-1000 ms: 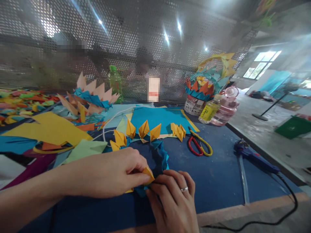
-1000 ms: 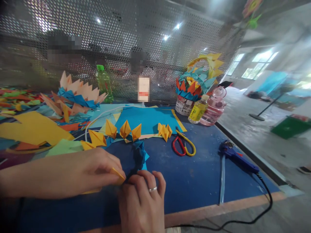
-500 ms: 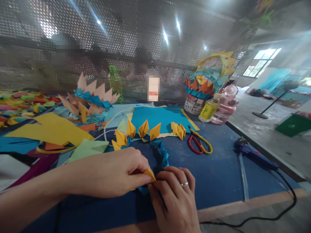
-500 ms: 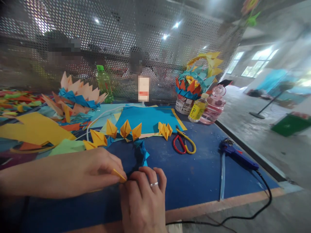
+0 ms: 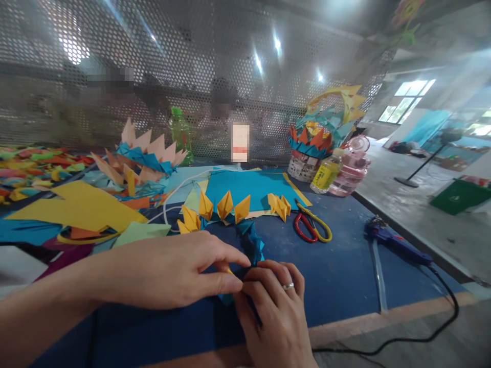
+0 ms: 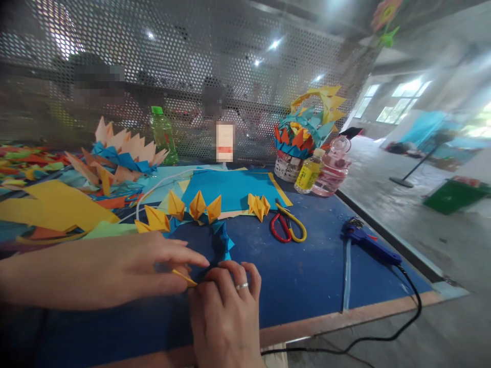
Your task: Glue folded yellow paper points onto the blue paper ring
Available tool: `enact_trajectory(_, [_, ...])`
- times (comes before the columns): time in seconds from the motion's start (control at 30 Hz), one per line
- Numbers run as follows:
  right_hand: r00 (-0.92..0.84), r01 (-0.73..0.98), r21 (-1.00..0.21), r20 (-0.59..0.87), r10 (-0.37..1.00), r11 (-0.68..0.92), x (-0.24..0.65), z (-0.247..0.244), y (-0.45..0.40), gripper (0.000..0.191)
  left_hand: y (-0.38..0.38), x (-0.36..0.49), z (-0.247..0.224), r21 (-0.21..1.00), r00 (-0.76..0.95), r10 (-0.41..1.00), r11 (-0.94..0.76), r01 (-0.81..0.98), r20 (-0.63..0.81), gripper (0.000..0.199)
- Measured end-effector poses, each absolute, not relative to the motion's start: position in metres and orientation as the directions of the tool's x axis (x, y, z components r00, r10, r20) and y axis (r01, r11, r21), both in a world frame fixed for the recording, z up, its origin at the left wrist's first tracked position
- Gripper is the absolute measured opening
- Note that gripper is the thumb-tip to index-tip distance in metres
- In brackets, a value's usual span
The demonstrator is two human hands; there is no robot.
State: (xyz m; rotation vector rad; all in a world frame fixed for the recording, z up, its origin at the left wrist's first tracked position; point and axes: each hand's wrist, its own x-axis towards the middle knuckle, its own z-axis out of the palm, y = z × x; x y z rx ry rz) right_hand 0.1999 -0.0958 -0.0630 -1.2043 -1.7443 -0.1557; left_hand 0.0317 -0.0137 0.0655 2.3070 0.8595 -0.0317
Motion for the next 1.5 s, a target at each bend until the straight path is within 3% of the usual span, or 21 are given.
enact_trajectory(0.13, [-0.029, 0.772, -0.398, 0.757, 0.652, 0.496, 0.2, -0.063, -0.096, 0.025, -0.019, 0.03, 0.071, 0.539, 0.776, 0.575, -0.58, 0.61, -0.26, 0.042])
enact_trajectory(0.3, [0.002, 0.753, -0.428, 0.761, 0.648, 0.5, 0.197, -0.065, -0.095, 0.024, -0.024, 0.025, 0.072, 0.453, 0.745, 0.586, -0.596, 0.663, -0.32, 0.077])
enact_trajectory(0.37, [0.003, 0.751, -0.431, 0.76, 0.65, 0.501, 0.196, -0.065, -0.094, 0.023, -0.026, 0.023, 0.069, 0.433, 0.743, 0.594, -0.609, 0.665, -0.307, 0.081])
enact_trajectory(0.57, [-0.025, 0.76, -0.427, 0.734, 0.679, 0.49, 0.198, -0.064, -0.094, 0.016, -0.034, 0.026, 0.061, 0.402, 0.789, 0.59, -0.689, 0.603, -0.171, 0.071])
enact_trajectory(0.8, [-0.045, 0.704, -0.469, 0.719, 0.693, 0.533, 0.202, -0.061, -0.094, 0.013, -0.038, 0.031, 0.058, 0.355, 0.747, 0.605, -0.658, 0.664, -0.274, 0.064])
enact_trajectory(0.9, [-0.069, 0.708, -0.468, 0.7, 0.711, 0.529, 0.203, -0.059, -0.092, 0.011, -0.039, 0.03, 0.05, 0.306, 0.739, 0.643, -0.675, 0.671, -0.2, 0.062])
enact_trajectory(1.0, [-0.083, 0.72, -0.451, 0.698, 0.711, 0.527, 0.205, -0.059, -0.09, 0.012, -0.038, 0.033, 0.041, 0.22, 0.721, 0.69, -0.695, 0.685, -0.066, 0.035])
enact_trajectory(1.13, [-0.101, 0.709, -0.45, 0.698, 0.709, 0.544, 0.207, -0.059, -0.088, 0.012, -0.036, 0.041, 0.037, 0.09, 0.728, 0.685, -0.724, 0.684, -0.02, 0.004])
enact_trajectory(1.33, [-0.101, 0.666, -0.493, 0.684, 0.722, 0.56, 0.207, -0.059, -0.09, 0.008, -0.033, 0.051, 0.038, 0.054, 0.737, 0.67, -0.735, 0.676, -0.091, 0.007])
enact_trajectory(1.5, [-0.135, 0.666, -0.505, 0.643, 0.754, 0.549, 0.209, -0.056, -0.09, 0.011, -0.031, 0.051, 0.03, 0.083, 0.744, 0.666, -0.74, 0.668, -0.055, 0.014])
